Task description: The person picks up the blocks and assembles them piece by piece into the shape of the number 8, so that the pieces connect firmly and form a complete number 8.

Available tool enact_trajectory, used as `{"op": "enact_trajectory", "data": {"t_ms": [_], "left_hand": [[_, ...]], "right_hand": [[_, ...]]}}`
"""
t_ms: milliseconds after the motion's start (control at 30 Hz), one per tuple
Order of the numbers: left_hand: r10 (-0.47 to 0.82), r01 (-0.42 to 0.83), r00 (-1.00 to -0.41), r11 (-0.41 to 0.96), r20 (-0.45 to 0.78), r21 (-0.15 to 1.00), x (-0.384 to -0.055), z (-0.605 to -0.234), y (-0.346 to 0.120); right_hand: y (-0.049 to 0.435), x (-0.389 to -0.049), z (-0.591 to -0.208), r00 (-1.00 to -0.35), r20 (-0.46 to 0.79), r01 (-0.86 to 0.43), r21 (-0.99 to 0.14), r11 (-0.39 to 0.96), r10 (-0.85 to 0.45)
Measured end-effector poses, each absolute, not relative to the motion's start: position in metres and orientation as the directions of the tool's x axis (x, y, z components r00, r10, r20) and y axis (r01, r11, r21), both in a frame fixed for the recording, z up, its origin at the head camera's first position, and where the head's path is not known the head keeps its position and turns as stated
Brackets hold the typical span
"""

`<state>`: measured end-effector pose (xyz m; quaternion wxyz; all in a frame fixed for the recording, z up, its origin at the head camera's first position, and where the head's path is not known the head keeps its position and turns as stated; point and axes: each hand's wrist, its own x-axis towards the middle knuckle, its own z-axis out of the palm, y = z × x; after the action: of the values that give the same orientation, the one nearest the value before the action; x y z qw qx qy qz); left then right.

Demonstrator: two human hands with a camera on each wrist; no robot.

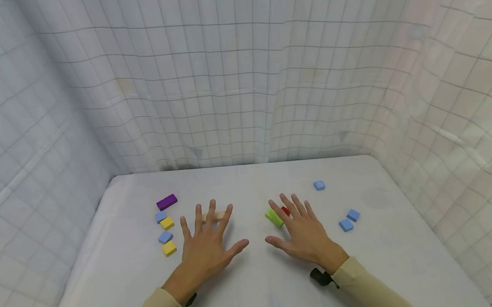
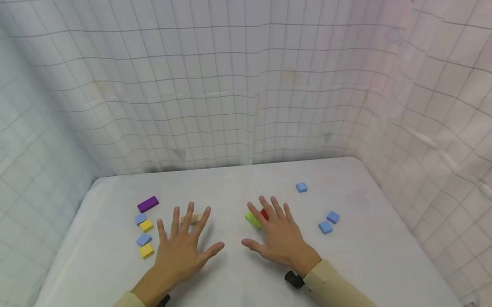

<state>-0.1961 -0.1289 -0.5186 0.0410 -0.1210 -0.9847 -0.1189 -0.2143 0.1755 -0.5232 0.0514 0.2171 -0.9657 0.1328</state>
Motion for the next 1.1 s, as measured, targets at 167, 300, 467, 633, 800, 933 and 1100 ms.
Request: {"op": "enact_trajectory", "data": {"t_ms": [167,300,467,633,800,933,1100], "left_hand": [[0.203,0.223,-0.974,0.945,0.104,0.24,-0.197,-0.516,-0.14],[0.195,0.213,-0.976,0.942,0.094,0.259,-0.198,-0.512,-0.149],[0.188,0.209,-0.977,0.942,0.104,0.264,-0.199,-0.506,-0.167],[0.192,0.222,-0.971,0.944,0.14,0.246,-0.202,-0.502,-0.185],[0.209,0.243,-0.966,0.936,0.152,0.255,-0.202,-0.501,-0.201],[0.218,0.255,-0.963,0.928,0.161,0.271,-0.201,-0.5,-0.211],[0.225,0.272,-0.956,0.917,0.186,0.291,-0.204,-0.499,-0.222]], "right_hand": [[0.158,-0.224,-0.521,-0.873,0.154,-0.487,-0.263,0.833,-0.462],[0.145,-0.232,-0.521,-0.85,0.154,-0.527,-0.273,0.805,-0.504],[0.127,-0.244,-0.522,-0.82,0.159,-0.573,-0.263,0.777,-0.551],[0.109,-0.256,-0.52,-0.796,0.148,-0.604,-0.259,0.753,-0.587],[0.094,-0.264,-0.521,-0.778,0.111,-0.623,-0.269,0.735,-0.618],[0.081,-0.27,-0.525,-0.754,0.091,-0.648,-0.271,0.712,-0.651],[0.068,-0.276,-0.527,-0.739,0.086,-0.662,-0.278,0.696,-0.668]]}}
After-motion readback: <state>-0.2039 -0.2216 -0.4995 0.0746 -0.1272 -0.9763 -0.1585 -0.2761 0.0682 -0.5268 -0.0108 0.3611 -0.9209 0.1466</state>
